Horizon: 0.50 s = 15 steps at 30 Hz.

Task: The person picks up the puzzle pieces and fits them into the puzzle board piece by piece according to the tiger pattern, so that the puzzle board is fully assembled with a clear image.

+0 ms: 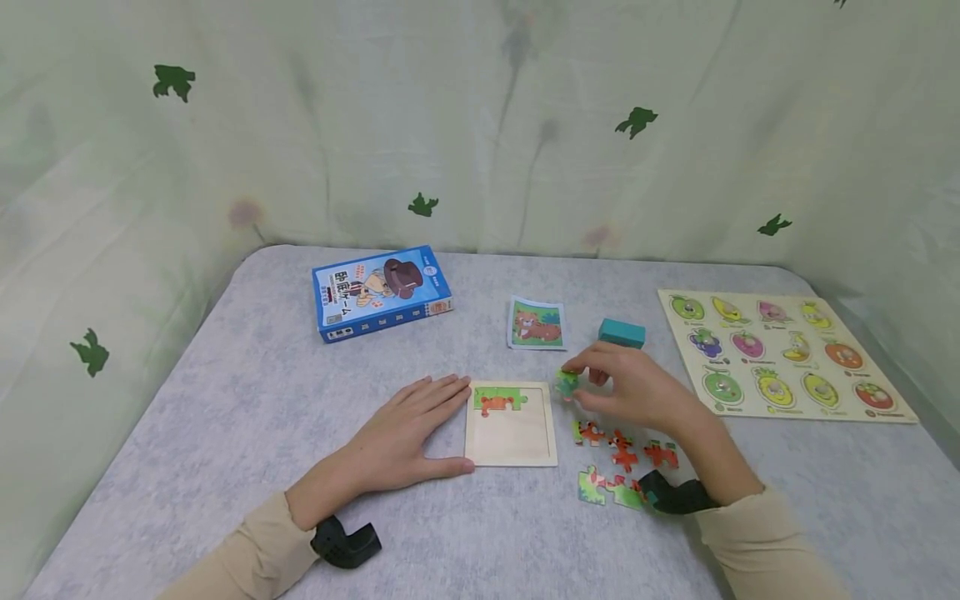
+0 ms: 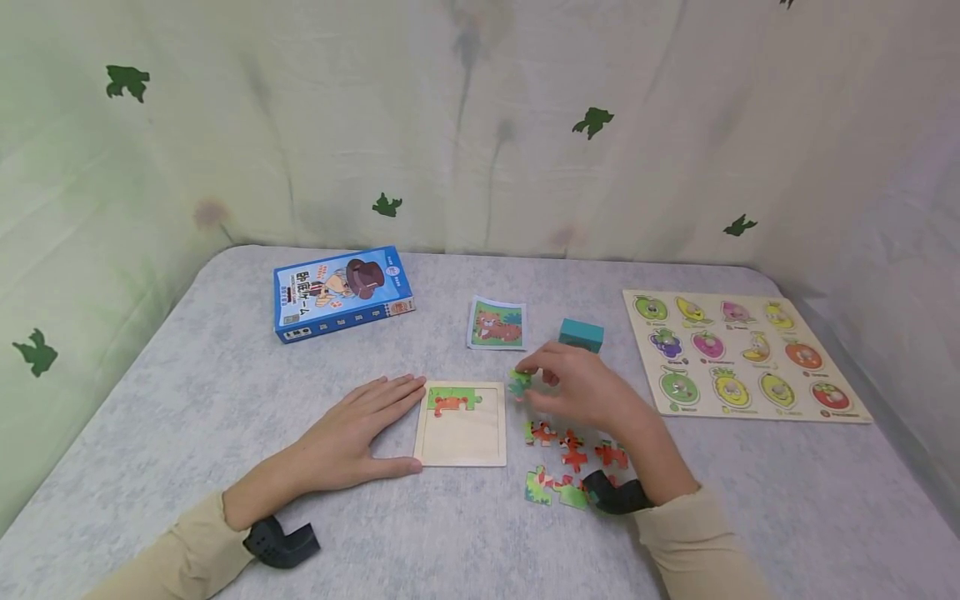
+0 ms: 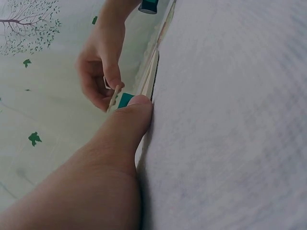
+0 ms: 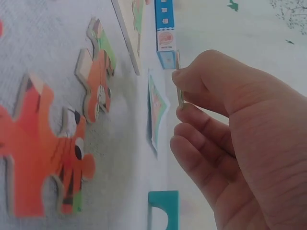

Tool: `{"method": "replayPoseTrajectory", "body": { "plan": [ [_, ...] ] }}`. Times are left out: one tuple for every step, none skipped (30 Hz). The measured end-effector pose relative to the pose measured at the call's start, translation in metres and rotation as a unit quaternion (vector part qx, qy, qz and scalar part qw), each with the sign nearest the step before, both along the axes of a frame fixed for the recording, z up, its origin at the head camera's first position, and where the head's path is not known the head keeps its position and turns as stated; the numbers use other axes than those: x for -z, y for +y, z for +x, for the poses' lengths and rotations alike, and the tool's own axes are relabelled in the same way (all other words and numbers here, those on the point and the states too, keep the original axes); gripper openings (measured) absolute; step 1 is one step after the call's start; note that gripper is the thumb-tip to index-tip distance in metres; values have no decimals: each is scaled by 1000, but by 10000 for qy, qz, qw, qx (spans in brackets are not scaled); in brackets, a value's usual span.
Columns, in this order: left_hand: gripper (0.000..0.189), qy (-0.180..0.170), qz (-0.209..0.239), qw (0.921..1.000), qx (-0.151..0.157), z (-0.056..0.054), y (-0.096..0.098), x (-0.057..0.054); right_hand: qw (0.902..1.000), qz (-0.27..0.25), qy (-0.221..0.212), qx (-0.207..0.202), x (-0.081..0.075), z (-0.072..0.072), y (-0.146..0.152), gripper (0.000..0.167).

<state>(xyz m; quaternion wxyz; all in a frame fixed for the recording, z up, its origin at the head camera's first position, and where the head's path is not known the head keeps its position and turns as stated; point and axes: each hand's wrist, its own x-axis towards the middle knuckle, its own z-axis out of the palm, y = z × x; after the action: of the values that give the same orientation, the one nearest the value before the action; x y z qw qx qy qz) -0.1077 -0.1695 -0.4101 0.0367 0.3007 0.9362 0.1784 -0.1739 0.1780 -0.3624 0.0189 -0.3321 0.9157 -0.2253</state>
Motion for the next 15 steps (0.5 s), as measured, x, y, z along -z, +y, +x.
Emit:
{"method": "replayPoseTrajectory", "body": {
  "plan": [
    [101,-1,-2,10000,-1,0,0,0,10000,12,-3,5,0,0,-1,29],
    [101,6,-6,10000,0,0,0,0,10000,26,-2,2,1,0,-2,30],
    [101,12,-6,10000,2,0,0,0,10000,30,-7,1,1,1,-4,30],
    [101,23,-8,10000,4,-1,0,1,10000,35,-13,-2,1,1,-5,30],
    [101,34,-8,10000,8,-1,0,1,10000,32,-26,-13,1,1,-6,29],
    [101,46,-8,10000,12,-1,0,1,10000,33,-27,-17,1,1,-7,29],
    [101,57,-8,10000,17,-1,0,1,10000,28,-22,-30,2,1,-8,29],
    [101,64,-10,10000,20,-1,0,0,10000,32,-36,-28,2,2,-10,29],
    [101,64,-8,10000,23,-1,0,0,10000,26,-42,-32,2,2,-11,29],
    [101,64,-10,10000,24,-1,0,0,10000,22,-25,-61,3,3,-12,29],
    [101,63,-12,10000,26,-1,0,0,10000,9,-10,-89,3,3,-13,28],
    [101,64,-13,10000,26,-1,0,0,9999,-3,7,-105,3,4,-14,28],
    [101,66,-14,10000,28,-1,0,0,9999,-17,14,-130,4,4,-15,28],
    [101,70,-12,10000,29,-1,0,0,9999,-20,15,-149,4,5,-16,28],
    [101,79,-9,10000,32,-1,0,0,9998,-23,26,-173,5,5,-17,28]
  ]
}}
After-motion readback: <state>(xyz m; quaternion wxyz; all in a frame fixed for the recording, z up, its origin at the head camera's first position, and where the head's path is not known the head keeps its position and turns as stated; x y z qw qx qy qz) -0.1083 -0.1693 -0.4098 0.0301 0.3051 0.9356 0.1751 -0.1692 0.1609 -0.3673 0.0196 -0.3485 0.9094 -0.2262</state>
